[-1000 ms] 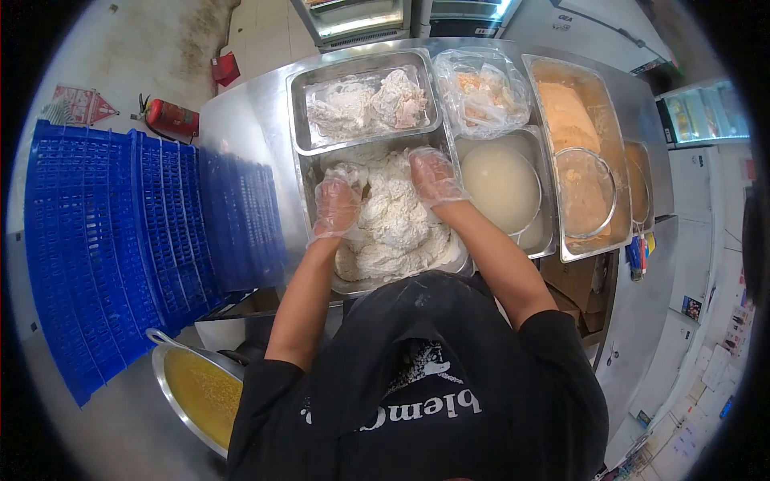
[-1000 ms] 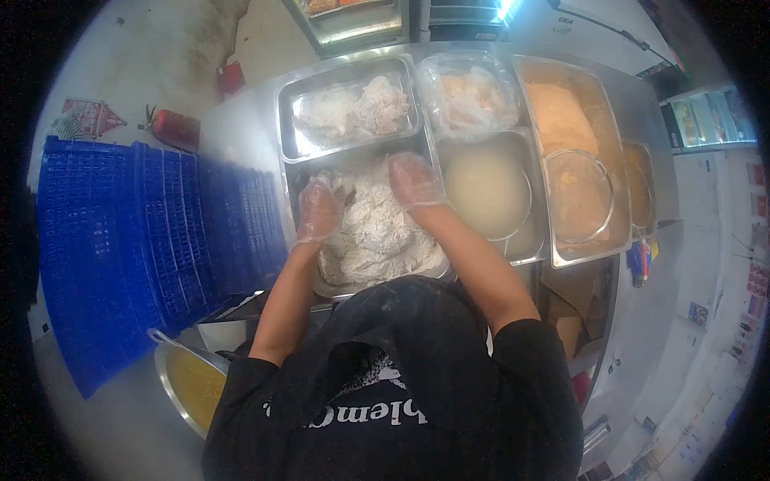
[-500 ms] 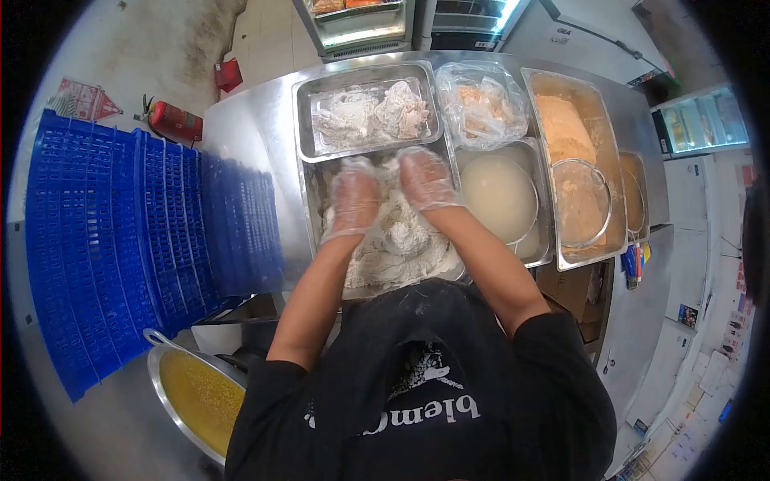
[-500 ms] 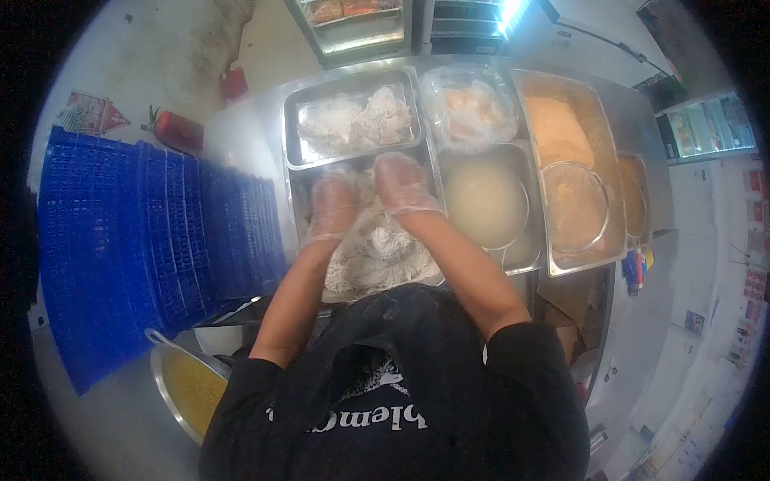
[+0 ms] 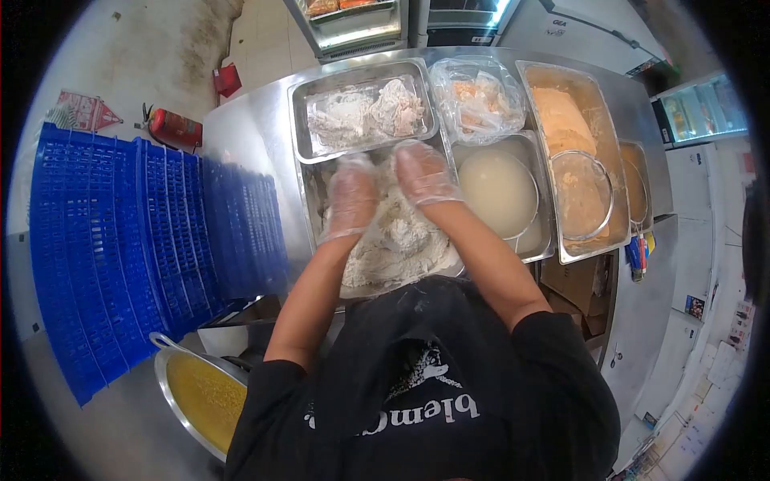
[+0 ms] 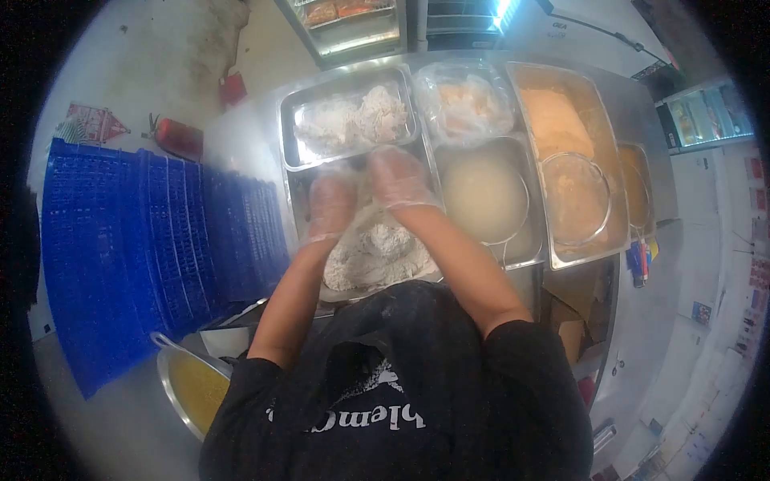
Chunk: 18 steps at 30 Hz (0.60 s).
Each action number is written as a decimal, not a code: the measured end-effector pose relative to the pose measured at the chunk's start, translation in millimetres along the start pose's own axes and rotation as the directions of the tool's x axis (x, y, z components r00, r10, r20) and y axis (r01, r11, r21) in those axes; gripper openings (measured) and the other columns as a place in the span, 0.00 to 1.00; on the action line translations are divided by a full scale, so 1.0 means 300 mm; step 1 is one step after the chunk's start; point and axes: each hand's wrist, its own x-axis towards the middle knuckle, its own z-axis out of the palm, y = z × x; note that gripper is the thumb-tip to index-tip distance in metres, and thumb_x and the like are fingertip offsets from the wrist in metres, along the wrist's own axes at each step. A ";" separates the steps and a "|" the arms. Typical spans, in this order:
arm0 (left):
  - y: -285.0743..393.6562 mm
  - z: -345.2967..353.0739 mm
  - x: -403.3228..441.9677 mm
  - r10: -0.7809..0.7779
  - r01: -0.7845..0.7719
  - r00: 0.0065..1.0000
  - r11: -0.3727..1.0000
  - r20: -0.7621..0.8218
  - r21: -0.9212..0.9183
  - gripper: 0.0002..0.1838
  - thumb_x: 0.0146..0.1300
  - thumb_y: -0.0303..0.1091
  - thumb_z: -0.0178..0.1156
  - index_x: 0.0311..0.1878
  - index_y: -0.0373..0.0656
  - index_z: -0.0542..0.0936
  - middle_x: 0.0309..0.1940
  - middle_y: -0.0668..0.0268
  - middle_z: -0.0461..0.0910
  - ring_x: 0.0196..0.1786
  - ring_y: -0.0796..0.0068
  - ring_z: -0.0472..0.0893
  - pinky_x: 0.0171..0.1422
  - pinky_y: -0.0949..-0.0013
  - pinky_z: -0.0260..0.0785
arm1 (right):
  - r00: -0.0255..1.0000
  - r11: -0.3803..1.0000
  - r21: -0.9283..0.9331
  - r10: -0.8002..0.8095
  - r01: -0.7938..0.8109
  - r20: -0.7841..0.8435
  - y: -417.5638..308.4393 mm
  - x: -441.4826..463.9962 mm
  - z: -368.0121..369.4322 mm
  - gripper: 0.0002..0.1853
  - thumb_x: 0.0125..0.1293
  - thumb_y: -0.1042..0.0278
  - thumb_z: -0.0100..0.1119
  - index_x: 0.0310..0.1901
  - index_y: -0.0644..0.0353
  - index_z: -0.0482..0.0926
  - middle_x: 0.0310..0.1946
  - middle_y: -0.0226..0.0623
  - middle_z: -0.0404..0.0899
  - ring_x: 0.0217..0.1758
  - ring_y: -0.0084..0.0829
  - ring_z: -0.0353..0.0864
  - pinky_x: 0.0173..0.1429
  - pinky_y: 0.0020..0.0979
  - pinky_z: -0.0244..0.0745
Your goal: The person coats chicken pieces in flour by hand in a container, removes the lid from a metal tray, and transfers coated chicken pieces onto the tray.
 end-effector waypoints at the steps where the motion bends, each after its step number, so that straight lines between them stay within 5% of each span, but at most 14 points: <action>1: 0.009 -0.005 -0.011 0.043 -0.044 0.999 0.999 -0.029 -0.020 0.05 0.60 0.23 0.61 0.39 0.34 0.80 0.38 0.46 0.81 0.40 0.42 0.83 0.44 0.49 0.78 | 0.998 0.999 0.014 -0.028 0.029 -0.049 -0.003 -0.008 0.029 0.12 0.72 0.67 0.49 0.39 0.61 0.82 0.41 0.54 0.83 0.44 0.58 0.84 0.51 0.54 0.79; 4: -0.013 -0.022 0.013 -0.163 0.149 0.972 0.984 0.167 0.094 0.04 0.62 0.24 0.60 0.39 0.34 0.80 0.38 0.44 0.81 0.43 0.41 0.83 0.46 0.49 0.77 | 0.995 0.990 0.101 -0.102 0.102 -0.005 0.068 -0.011 0.065 0.12 0.72 0.67 0.47 0.43 0.62 0.81 0.45 0.57 0.82 0.48 0.59 0.83 0.54 0.55 0.77; 5: -0.016 -0.072 0.023 -0.265 0.265 0.944 0.964 0.198 0.028 0.07 0.64 0.26 0.59 0.43 0.33 0.79 0.39 0.43 0.81 0.43 0.40 0.83 0.47 0.47 0.77 | 0.986 0.991 0.022 0.130 -0.133 0.106 -0.020 0.004 -0.115 0.10 0.65 0.76 0.58 0.43 0.68 0.86 0.45 0.59 0.85 0.51 0.57 0.86 0.57 0.51 0.81; 6: 0.018 -0.070 0.010 -0.273 0.273 0.939 0.962 0.208 0.027 0.07 0.64 0.26 0.59 0.43 0.33 0.79 0.39 0.43 0.81 0.43 0.40 0.83 0.47 0.47 0.77 | 0.984 0.990 0.024 0.133 -0.137 0.119 -0.041 -0.027 -0.115 0.10 0.65 0.76 0.58 0.43 0.68 0.86 0.45 0.59 0.85 0.51 0.57 0.86 0.57 0.51 0.81; 8: 0.078 -0.053 0.003 0.007 -0.024 0.982 0.996 -0.191 -0.087 0.12 0.65 0.27 0.60 0.50 0.33 0.77 0.40 0.42 0.80 0.41 0.39 0.83 0.46 0.47 0.77 | 0.958 0.975 0.098 -0.173 0.200 -0.228 -0.078 -0.067 -0.107 0.09 0.65 0.74 0.60 0.42 0.67 0.86 0.45 0.57 0.86 0.49 0.57 0.87 0.54 0.49 0.83; 9: 0.065 -0.056 0.011 -0.189 0.193 0.979 0.979 0.071 -0.066 0.16 0.66 0.26 0.58 0.56 0.32 0.75 0.43 0.44 0.80 0.47 0.42 0.83 0.46 0.48 0.77 | 0.999 0.994 0.099 0.042 -0.044 0.021 -0.066 -0.032 -0.083 0.09 0.63 0.72 0.64 0.43 0.67 0.86 0.44 0.56 0.86 0.48 0.55 0.88 0.53 0.47 0.83; 10: 0.049 -0.073 0.027 -0.175 0.179 0.983 0.982 0.061 -0.064 0.16 0.66 0.26 0.58 0.56 0.32 0.75 0.43 0.44 0.80 0.47 0.42 0.83 0.46 0.48 0.77 | 0.999 0.994 0.097 0.041 -0.041 0.004 -0.040 0.000 -0.100 0.09 0.63 0.72 0.64 0.43 0.67 0.86 0.44 0.56 0.86 0.48 0.55 0.88 0.53 0.47 0.83; 12: 0.062 -0.143 0.030 -0.399 0.430 0.897 0.888 0.192 -0.165 0.17 0.67 0.24 0.56 0.59 0.31 0.74 0.47 0.43 0.79 0.50 0.42 0.82 0.48 0.47 0.77 | 0.927 0.986 0.028 0.143 -0.163 0.347 -0.017 0.014 -0.157 0.13 0.73 0.66 0.45 0.49 0.64 0.77 0.52 0.59 0.80 0.56 0.61 0.80 0.58 0.55 0.76; 13: 0.047 -0.118 0.018 -0.147 0.107 0.963 0.978 0.224 0.182 0.20 0.67 0.23 0.56 0.61 0.31 0.73 0.47 0.45 0.79 0.46 0.43 0.83 0.47 0.49 0.78 | 0.923 0.986 0.030 0.141 -0.162 0.357 -0.022 -0.005 -0.129 0.13 0.73 0.66 0.45 0.49 0.64 0.77 0.52 0.59 0.80 0.56 0.61 0.80 0.58 0.55 0.76; 15: -0.001 0.002 -0.046 -0.044 0.024 0.993 0.985 0.112 0.172 0.20 0.66 0.23 0.57 0.62 0.31 0.73 0.47 0.45 0.79 0.43 0.44 0.83 0.45 0.51 0.79 | 0.999 0.985 0.168 -0.040 0.038 0.004 -0.041 -0.047 -0.063 0.10 0.72 0.67 0.48 0.42 0.64 0.78 0.47 0.60 0.82 0.52 0.61 0.82 0.57 0.55 0.77; 16: -0.012 0.037 -0.038 0.082 -0.079 0.997 0.983 -0.014 0.166 0.21 0.66 0.24 0.57 0.63 0.32 0.72 0.46 0.46 0.79 0.41 0.46 0.83 0.44 0.54 0.80 | 0.999 0.985 0.169 -0.036 0.037 -0.010 -0.041 -0.034 -0.090 0.10 0.72 0.67 0.48 0.42 0.64 0.78 0.47 0.60 0.82 0.52 0.61 0.82 0.57 0.55 0.77; 18: 0.044 -0.039 0.019 -0.185 0.171 0.973 0.979 0.136 0.110 0.22 0.66 0.26 0.58 0.63 0.34 0.73 0.44 0.48 0.79 0.42 0.45 0.82 0.42 0.55 0.79 | 0.974 0.992 0.059 0.095 -0.109 0.205 -0.035 -0.001 -0.165 0.09 0.70 0.67 0.50 0.38 0.63 0.78 0.44 0.60 0.83 0.50 0.61 0.83 0.55 0.56 0.78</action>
